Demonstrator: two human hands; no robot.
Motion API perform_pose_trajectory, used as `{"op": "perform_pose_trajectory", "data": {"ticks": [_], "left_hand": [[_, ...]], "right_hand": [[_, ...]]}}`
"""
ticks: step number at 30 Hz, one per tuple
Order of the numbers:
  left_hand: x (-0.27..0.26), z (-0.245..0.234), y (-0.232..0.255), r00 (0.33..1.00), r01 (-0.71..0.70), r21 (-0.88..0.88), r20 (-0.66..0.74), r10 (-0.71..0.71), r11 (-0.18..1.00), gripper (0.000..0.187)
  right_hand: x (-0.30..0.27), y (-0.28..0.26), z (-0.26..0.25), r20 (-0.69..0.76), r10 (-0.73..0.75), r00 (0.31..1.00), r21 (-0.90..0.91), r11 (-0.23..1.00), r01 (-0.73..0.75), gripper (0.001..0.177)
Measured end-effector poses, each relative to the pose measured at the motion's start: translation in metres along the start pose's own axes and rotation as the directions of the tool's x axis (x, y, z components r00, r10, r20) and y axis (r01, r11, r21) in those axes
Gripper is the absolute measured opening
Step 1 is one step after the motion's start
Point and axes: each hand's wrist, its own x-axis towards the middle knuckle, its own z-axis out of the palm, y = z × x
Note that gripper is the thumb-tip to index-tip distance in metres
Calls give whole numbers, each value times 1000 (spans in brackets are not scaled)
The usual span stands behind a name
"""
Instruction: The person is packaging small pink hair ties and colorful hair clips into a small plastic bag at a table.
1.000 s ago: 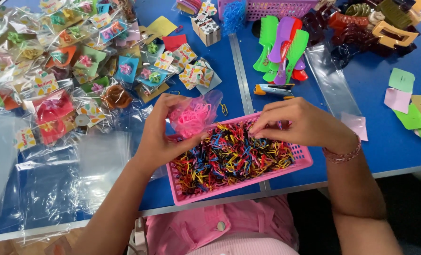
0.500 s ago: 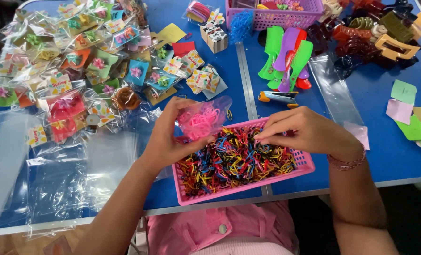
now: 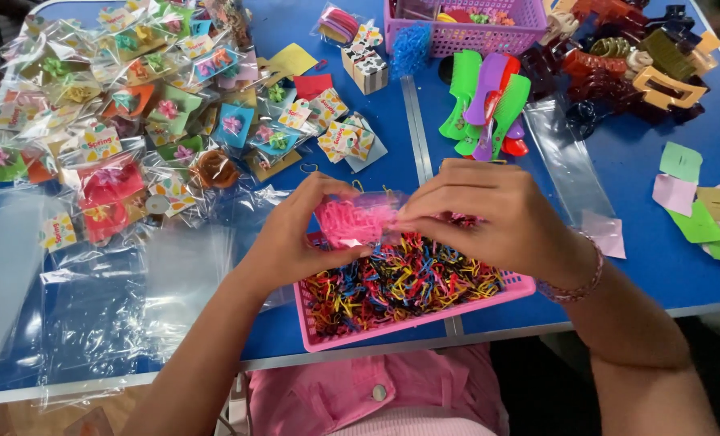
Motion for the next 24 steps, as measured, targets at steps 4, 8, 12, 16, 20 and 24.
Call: {"op": "perform_pose_trajectory", "data": {"ticks": [4, 8, 12, 16, 20, 24], "left_hand": [[-4, -3, -8, 996, -29, 115, 92, 19, 993, 63], [-5, -2, -7, 996, -23, 71, 91, 16, 997, 63], [-6, -2, -8, 994, 17, 42, 108, -21, 999, 65], [-6, -3, -7, 995, 7, 44, 102, -12, 999, 65], [-4, -3, -6, 994, 26, 51, 101, -31, 998, 61], [-4, -5, -3, 994, 62, 55, 85, -67, 997, 55]], "right_hand": [[14, 1, -8, 90, -204, 975, -93, 973, 212, 12], [19, -4, -16, 107, -149, 983, -97, 982, 160, 11], [17, 1, -11, 181, -137, 974, -40, 988, 146, 8], [16, 4, -9, 188, -181, 965, -35, 981, 190, 17], [15, 5, -15, 173, -136, 975, -7, 990, 139, 15], [12, 6, -22, 80, -50, 996, 4, 999, 50, 11]]}}
